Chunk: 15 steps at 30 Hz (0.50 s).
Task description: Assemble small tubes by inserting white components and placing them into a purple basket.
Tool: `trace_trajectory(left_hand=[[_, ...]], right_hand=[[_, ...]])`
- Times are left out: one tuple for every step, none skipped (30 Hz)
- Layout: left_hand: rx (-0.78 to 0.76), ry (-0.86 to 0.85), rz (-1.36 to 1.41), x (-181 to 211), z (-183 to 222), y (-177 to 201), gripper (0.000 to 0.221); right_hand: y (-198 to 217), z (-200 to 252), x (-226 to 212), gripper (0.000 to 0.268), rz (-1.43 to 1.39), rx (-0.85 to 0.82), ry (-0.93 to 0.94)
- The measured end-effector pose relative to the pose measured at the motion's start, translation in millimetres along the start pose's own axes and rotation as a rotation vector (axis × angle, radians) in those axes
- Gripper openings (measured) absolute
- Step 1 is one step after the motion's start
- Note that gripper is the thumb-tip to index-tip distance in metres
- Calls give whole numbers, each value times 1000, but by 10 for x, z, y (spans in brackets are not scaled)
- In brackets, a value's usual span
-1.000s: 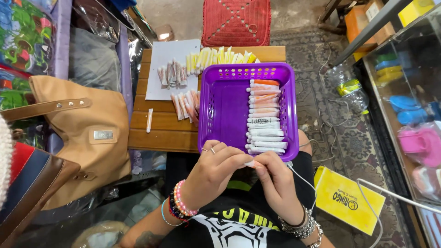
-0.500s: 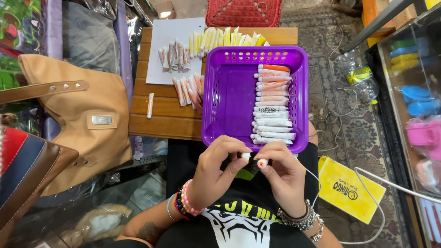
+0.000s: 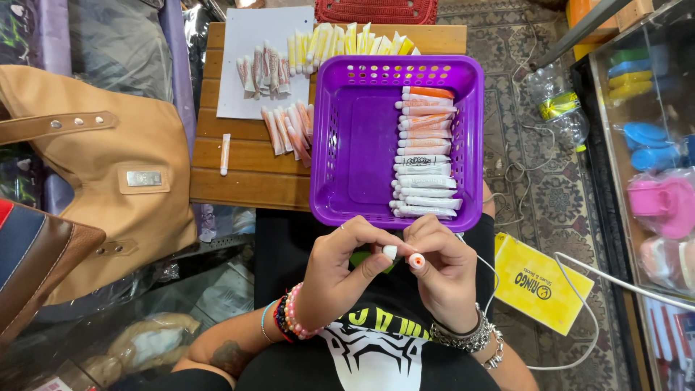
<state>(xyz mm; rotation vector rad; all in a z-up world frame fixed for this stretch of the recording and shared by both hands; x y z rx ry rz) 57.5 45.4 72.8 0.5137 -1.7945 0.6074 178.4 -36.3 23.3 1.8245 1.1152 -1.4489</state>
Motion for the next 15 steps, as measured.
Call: trace_trajectory(left_hand=[[0, 1, 0, 1, 0, 0, 17], [1, -1, 2, 2, 0, 0, 16], [3, -2, 4, 4, 0, 0, 15], [2, -1, 5, -3, 5, 1, 15], [-1, -2, 14, -9, 11, 1, 14], [-3, -3, 24, -15, 19, 2, 14], [-2, -2, 25, -6, 16, 2, 14], [-9, -12, 19, 11, 12, -4, 14], [-16, -21, 14, 29, 9, -9, 14], [-15, -20, 14, 34, 9, -8, 14], [-21, -18, 10, 38, 9, -13, 14], [-27, -16, 3, 46, 9, -12, 13], [-24, -15, 2, 33, 16, -10, 13], [-27, -30, 11, 33, 23, -9, 14], [-30, -44, 21, 34, 31, -7, 15]], right_hand=[[1, 0, -3, 16, 0, 0, -1], [2, 0, -8, 16, 5, 0, 1], [3, 1, -13, 16, 11, 0, 2], [2, 0, -20, 16, 11, 1, 1], [-1, -1, -33, 16, 7, 0, 8], [-5, -1, -45, 15, 2, -1, 15], [-4, 4, -42, 15, 3, -1, 13], [-3, 7, -42, 16, 6, 0, 15], [-3, 11, -42, 16, 9, 0, 17], [1, 13, -41, 16, 10, -1, 16], [1, 15, -49, 17, 19, -3, 24], [-4, 12, -55, 17, 27, -7, 33], [-1, 17, -57, 17, 25, -9, 33], [-3, 20, -63, 16, 36, -12, 37], [-5, 23, -68, 15, 47, -15, 42]])
Point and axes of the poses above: each hand's wrist, its own z-axis away from the middle knuckle, its own y-axis out of the back of the hand, x = y × z, the point moved 8 cm from there along -z, towards the middle knuckle, and after that the axes turned 15 degrees about z, right-handed, at the moved point
